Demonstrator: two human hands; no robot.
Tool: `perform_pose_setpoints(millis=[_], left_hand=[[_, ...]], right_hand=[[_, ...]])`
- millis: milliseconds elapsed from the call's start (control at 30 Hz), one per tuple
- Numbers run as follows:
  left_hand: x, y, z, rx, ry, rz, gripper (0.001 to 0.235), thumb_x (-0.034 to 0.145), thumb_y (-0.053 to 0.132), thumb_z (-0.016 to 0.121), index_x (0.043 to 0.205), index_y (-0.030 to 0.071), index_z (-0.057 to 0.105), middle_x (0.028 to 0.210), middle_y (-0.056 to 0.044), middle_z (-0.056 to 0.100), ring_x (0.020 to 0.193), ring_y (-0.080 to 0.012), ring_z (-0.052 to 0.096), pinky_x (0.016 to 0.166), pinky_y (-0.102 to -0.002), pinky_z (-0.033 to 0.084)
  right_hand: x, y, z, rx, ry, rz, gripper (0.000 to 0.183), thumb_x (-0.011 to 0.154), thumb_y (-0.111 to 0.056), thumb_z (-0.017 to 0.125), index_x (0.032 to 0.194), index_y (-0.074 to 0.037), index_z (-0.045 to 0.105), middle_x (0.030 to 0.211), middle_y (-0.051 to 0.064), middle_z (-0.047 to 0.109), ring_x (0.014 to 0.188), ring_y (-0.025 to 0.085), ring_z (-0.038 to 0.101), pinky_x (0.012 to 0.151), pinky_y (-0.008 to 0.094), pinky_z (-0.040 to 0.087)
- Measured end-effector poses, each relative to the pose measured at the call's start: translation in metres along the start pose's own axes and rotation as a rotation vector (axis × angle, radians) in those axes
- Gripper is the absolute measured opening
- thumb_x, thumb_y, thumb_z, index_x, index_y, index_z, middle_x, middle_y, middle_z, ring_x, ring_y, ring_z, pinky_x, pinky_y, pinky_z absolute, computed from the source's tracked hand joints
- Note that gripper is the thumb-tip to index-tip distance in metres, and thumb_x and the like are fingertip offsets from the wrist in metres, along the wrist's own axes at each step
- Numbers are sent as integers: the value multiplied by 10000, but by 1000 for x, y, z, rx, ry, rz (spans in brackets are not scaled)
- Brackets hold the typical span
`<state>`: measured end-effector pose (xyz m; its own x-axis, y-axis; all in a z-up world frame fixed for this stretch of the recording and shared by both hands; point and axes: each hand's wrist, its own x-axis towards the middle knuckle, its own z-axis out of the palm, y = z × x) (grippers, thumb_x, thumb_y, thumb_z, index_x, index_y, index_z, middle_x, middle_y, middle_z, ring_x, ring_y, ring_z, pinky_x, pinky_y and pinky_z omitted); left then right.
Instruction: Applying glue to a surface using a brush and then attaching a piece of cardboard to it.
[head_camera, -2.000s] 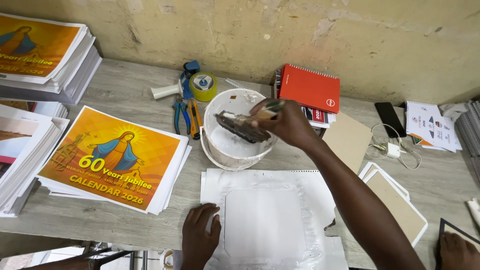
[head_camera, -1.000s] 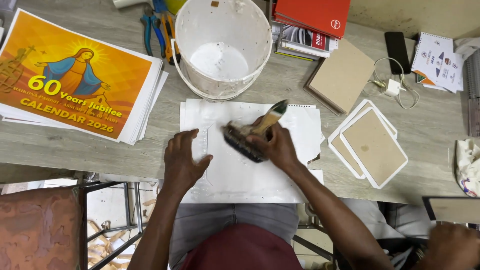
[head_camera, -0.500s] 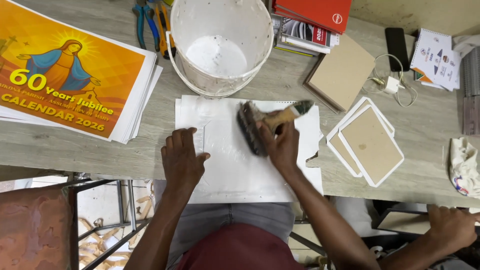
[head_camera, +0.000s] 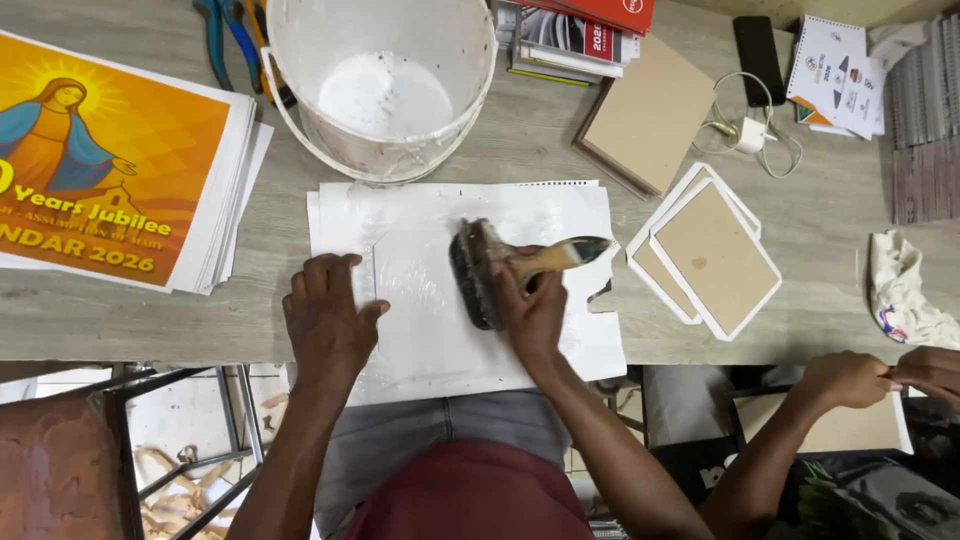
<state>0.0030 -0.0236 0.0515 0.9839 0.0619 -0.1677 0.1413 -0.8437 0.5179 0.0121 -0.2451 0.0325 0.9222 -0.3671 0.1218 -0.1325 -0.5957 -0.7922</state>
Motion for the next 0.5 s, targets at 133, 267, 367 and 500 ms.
perform_pose_setpoints(millis=[133,267,367,500], left_hand=[[-3,-6,4,-13,34,18,610,857,255,809,1380,60,564,1296,-161,503,1175,-368,514,925,-496,401],[3,-2,4,-22,51,12,595,852,265,811,1363,70,576,1288,-151,511,1166,-362,520,925,-500,398],[-3,-8,7,-19,45,33,597,842,253,823,1356,60,588,1283,-164,510,1155,-382,521,913,-516,400],[1,-10,8,-23,97,107,553,855,254,819,1340,91,609,1262,-142,496,1138,-378,516,906,-520,405]], right_hand=[[38,25,-44,-130,119,-97,439,946,-339,759,1045,14,517,805,254,704,791,488,711,663,584,560],[15,13,-46,-152,196,-15,464,908,-375,805,994,-12,529,753,239,671,764,440,715,657,535,537],[-16,18,-41,-136,141,67,523,865,-431,829,902,16,560,712,282,650,741,471,698,643,552,512],[-1,74,-84,-360,116,-142,551,889,-468,837,693,19,669,604,252,646,636,501,662,561,546,503]])
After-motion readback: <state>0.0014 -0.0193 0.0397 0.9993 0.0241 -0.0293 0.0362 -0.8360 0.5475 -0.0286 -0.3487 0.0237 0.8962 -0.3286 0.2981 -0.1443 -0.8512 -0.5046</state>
